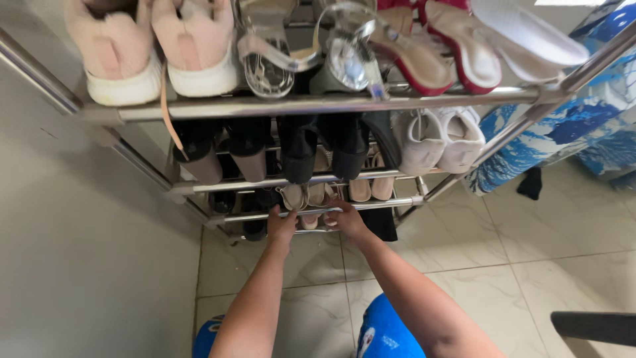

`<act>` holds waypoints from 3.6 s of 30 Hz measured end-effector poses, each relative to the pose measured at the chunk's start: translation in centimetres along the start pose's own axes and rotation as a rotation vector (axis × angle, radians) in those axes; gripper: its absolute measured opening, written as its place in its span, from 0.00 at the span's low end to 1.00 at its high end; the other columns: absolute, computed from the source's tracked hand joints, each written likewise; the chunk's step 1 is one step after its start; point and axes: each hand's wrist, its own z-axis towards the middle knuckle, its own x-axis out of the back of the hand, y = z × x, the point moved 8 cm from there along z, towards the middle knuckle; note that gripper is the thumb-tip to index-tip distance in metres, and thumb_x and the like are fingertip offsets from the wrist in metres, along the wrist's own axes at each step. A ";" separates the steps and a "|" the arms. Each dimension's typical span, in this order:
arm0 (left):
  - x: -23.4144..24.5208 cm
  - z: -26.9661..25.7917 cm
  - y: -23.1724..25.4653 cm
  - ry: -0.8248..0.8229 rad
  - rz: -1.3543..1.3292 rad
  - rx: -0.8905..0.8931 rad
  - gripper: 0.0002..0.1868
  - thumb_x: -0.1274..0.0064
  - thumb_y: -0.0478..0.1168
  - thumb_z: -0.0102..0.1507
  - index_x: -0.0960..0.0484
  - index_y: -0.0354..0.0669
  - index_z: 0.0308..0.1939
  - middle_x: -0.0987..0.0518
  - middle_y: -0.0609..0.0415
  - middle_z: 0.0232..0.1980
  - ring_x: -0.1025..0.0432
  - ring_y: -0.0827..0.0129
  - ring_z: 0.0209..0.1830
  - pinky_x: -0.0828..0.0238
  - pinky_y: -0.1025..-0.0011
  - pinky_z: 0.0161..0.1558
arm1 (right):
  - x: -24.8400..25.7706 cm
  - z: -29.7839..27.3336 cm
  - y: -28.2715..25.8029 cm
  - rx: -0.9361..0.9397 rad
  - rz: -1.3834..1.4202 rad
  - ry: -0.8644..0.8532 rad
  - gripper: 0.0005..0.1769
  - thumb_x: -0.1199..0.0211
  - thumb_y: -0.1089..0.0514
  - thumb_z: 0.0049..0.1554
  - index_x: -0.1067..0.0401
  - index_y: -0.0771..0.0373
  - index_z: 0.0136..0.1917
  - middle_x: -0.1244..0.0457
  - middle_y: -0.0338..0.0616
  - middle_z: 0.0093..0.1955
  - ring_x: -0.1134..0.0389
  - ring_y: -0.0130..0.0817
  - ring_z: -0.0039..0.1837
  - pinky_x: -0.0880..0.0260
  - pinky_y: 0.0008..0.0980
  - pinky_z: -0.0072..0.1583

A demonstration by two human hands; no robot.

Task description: The person wipes the metal bars of a multi-tier shoe rack using a white cloth. They move the rack slightly to access different sections and continue wiping the horizontal bars across multiple shelves.

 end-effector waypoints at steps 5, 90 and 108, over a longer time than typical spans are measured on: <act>-0.9 1.3 -0.1 -0.006 -0.097 -0.068 0.39 0.41 0.37 0.62 0.47 0.44 0.71 0.33 0.55 0.67 0.21 0.60 0.47 0.22 0.62 0.42 | -2.3 1.4 -0.1 0.041 -0.049 -0.063 0.32 0.42 0.62 0.56 0.39 0.49 0.74 0.34 0.43 0.59 0.28 0.34 0.56 0.29 0.36 0.52; -6.5 -8.6 5.9 0.072 -0.345 -0.419 0.29 0.43 0.41 0.65 0.31 0.37 0.68 0.51 0.47 0.73 0.29 0.60 0.67 0.28 0.71 0.64 | 6.4 5.3 -3.6 0.327 -0.110 0.315 0.23 0.35 0.57 0.53 0.23 0.70 0.60 0.31 0.45 0.46 0.33 0.28 0.44 0.34 0.27 0.46; -5.5 -10.4 5.0 0.074 -0.213 -0.424 0.28 0.45 0.42 0.65 0.30 0.38 0.68 0.48 0.45 0.74 0.30 0.61 0.68 0.30 0.71 0.62 | 4.4 4.3 -2.9 0.304 0.007 0.222 0.25 0.39 0.58 0.56 0.29 0.74 0.64 0.31 0.47 0.51 0.31 0.29 0.47 0.29 0.27 0.44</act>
